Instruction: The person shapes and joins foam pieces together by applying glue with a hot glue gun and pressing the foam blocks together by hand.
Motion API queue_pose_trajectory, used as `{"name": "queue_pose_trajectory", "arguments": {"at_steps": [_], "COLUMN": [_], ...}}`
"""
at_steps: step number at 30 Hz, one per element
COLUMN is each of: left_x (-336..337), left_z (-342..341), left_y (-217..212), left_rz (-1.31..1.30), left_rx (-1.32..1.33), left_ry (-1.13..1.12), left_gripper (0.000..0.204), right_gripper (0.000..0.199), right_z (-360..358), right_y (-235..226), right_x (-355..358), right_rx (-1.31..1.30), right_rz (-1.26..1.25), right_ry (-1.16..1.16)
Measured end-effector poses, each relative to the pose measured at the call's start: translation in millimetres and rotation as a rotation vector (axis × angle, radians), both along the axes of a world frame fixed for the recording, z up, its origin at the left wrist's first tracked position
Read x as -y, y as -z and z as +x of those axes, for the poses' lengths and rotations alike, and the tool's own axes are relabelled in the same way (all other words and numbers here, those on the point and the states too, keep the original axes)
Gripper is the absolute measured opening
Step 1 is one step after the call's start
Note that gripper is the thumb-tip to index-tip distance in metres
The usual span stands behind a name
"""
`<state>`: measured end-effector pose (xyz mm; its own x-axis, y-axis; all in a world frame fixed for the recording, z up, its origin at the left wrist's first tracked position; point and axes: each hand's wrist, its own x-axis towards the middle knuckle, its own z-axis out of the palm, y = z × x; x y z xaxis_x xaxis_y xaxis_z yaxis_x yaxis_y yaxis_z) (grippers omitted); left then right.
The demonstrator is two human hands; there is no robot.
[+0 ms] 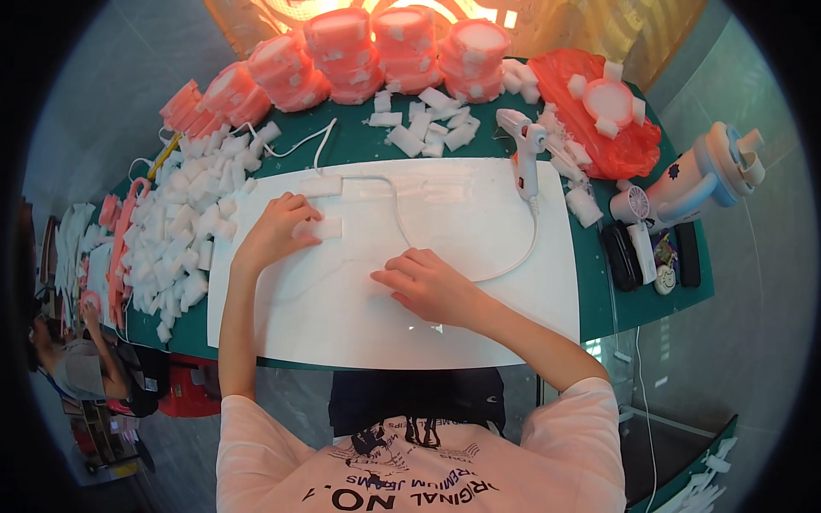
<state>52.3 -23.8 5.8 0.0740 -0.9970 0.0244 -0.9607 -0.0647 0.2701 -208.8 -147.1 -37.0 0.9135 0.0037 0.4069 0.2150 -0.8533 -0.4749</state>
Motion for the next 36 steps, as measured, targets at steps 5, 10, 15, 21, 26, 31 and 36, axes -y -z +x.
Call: {"name": "queue_pose_trajectory", "arguments": {"at_steps": [5,10,15,21,26,31,36], "left_x": [5.3,19.3,16.1,10.7,10.7,14.5,11.5], "left_z": [-6.4,-22.4,-19.4,-15.9,4.1,19.8,20.6], "left_y": [9.8,2.0,17.8,9.8,19.4,48.0,34.6], "left_rz": [-0.057,-0.045,-0.147,-0.122,-0.327,-0.42,-0.257], "left_rx": [-0.326,-0.646,-0.893,-0.479,-0.4,-0.266,-0.719], "left_ry": [0.049,0.005,-0.088,0.123,-0.003,-0.219,-0.336], "left_gripper": [0.028,0.021,0.02,0.028,0.035,0.037,0.035], "right_gripper": [0.041,0.043,0.045,0.044,0.042,0.042,0.046], "right_z": [1.4,1.8,4.7,3.0,5.5,7.0,3.5], "right_y": [1.7,-2.8,-7.1,-5.8,-2.3,-6.4,-3.0], "right_x": [-7.4,-7.2,-4.3,-2.0,-4.2,-5.4,-2.3], "right_rx": [0.036,0.021,0.04,0.053,0.034,-0.004,-0.102], "right_rz": [-0.062,-0.043,0.017,0.055,0.093,0.068,0.03], "right_ry": [-0.059,-0.051,0.005,0.043,0.026,-0.024,-0.089]}}
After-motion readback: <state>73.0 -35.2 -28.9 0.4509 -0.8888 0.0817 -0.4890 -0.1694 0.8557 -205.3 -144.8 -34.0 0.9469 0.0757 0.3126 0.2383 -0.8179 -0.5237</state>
